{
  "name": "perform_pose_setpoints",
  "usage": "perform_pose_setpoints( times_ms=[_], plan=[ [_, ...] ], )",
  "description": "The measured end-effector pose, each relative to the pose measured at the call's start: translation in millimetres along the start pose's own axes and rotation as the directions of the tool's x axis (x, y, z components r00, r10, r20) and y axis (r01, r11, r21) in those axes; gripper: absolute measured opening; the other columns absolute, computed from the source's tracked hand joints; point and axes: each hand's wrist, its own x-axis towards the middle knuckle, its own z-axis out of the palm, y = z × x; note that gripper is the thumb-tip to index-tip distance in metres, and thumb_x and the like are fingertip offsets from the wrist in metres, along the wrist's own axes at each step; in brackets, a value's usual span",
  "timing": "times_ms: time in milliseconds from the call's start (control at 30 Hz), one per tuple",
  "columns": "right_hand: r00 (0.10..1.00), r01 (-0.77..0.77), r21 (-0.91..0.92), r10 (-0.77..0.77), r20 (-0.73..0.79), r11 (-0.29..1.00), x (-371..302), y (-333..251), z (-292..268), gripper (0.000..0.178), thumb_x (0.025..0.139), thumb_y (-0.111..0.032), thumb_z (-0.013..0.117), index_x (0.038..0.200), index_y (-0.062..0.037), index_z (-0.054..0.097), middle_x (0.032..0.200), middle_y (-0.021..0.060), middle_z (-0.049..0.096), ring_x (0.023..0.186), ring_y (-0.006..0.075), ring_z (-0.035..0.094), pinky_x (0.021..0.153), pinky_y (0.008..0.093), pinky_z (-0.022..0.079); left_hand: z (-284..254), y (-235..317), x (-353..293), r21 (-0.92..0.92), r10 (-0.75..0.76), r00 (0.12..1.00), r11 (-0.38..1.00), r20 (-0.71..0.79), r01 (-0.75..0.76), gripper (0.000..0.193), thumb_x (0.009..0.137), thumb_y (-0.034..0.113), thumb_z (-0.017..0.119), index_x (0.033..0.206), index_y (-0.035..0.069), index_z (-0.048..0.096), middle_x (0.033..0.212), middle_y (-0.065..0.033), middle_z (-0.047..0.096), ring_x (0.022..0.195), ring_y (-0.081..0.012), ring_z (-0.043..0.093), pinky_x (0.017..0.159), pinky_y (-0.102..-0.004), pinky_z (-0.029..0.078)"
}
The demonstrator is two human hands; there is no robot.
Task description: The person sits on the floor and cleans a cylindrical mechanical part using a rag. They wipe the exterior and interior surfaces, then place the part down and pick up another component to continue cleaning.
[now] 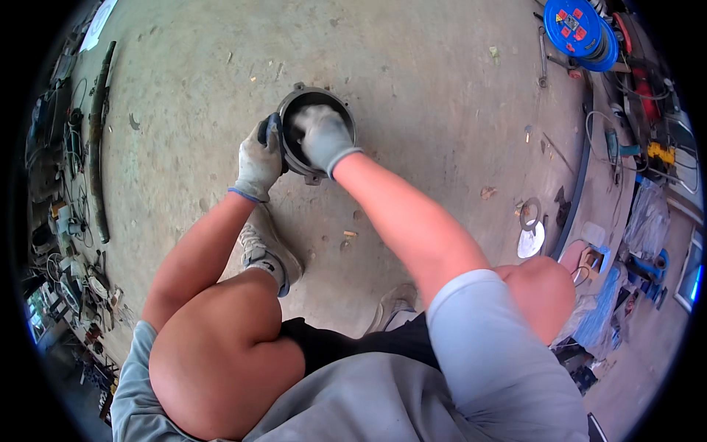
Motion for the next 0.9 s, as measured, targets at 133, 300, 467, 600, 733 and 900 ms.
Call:
perform_pose_setpoints(
  times_ms=[133, 300, 467, 600, 733, 900],
  plan=[
    [0.892, 0.419, -0.087, -0.393, 0.222, 0.904, 6.3, 12.1, -16.4, 0.041, 0.094, -0.017, 0.06, 0.132, -0.0247, 0.072, 0.148, 0.0076, 0.062, 0.13, 0.0298, 0.061, 0.112, 0.0428, 0.048, -4.4, -10.7, 2.7, 0.07, 0.022, 0.999, 0.997, -0.028, -0.019, 0.03, 0.106, 0.024, 0.057, 0.125, 0.005, 0.069, 0.108, -0.0264, 0.074, 0.103, -0.0475, 0.071, 0.086, -0.0506, 0.057],
    [0.925, 0.175, -0.214, -0.086, 0.37, 0.961, 10.0, 7.8, -37.0, 0.037, 0.099, -0.021, 0.056, 0.134, -0.0194, 0.07, 0.141, 0.0148, 0.062, 0.119, 0.0307, 0.068, 0.102, 0.0445, 0.056, -4.0, -8.2, 0.0, 0.042, -0.027, 1.0, 0.999, 0.005, 0.026, 0.03, 0.106, 0.023, 0.056, 0.127, 0.006, 0.069, 0.112, -0.0266, 0.074, 0.106, -0.0466, 0.071, 0.088, -0.0498, 0.057],
    [0.824, -0.229, -0.258, 0.328, 0.463, 0.939, 14.5, -27.6, -34.3, 0.033, 0.1, -0.017, 0.056, 0.126, -0.0065, 0.075, 0.132, 0.0252, 0.068, 0.114, 0.0376, 0.073, 0.095, 0.0462, 0.06, -10.1, -21.6, -8.1, 0.074, 0.01, 1.0, 0.997, -0.017, -0.009, 0.032, 0.106, 0.023, 0.057, 0.131, 0.006, 0.068, 0.112, -0.0265, 0.074, 0.108, -0.0453, 0.071, 0.089, -0.0484, 0.058],
    [0.702, -0.218, -0.239, 0.323, 0.635, 0.946, 7.1, -31.5, -27.5, 0.029, 0.094, -0.019, 0.063, 0.114, -0.0061, 0.081, 0.115, 0.0197, 0.078, 0.112, 0.0329, 0.075, 0.095, 0.0438, 0.06, -11.2, -24.0, -8.1, -0.015, 0.066, 0.997, 0.998, -0.039, -0.066, 0.035, 0.104, 0.024, 0.06, 0.133, 0.007, 0.067, 0.114, -0.0271, 0.073, 0.108, -0.0459, 0.071, 0.09, -0.0492, 0.058],
    [0.695, -0.041, -0.153, 0.138, 0.706, 0.987, 0.9, -11.1, 0.6, 0.031, 0.092, -0.017, 0.058, 0.109, -0.0025, 0.08, 0.11, 0.0231, 0.077, 0.104, 0.039, 0.074, 0.092, 0.047, 0.058, -2.4, -5.1, -1.9, 0.096, 0.052, 0.988, 0.993, 0.148, -0.067, 0.042, 0.1, 0.023, 0.064, 0.139, 0.008, 0.062, 0.113, -0.0272, 0.073, 0.106, -0.0472, 0.07, 0.089, -0.0527, 0.057],
    [0.753, -0.547, 0.467, 0.165, 0.637, 0.694, -9.8, 10.6, -13.6, 0.028, 0.09, -0.014, 0.069, 0.109, 0.0045, 0.077, 0.104, 0.0202, 0.078, 0.098, 0.0309, 0.075, 0.086, 0.0391, 0.057, -6.5, 2.7, -8.6, 0.212, 0.103, 0.973, 0.966, 0.206, -0.147, 0.046, 0.097, 0.019, 0.064, 0.142, 0.01, 0.06, 0.111, -0.0254, 0.073, 0.104, -0.0468, 0.07, 0.087, -0.0532, 0.057]
  ],
)
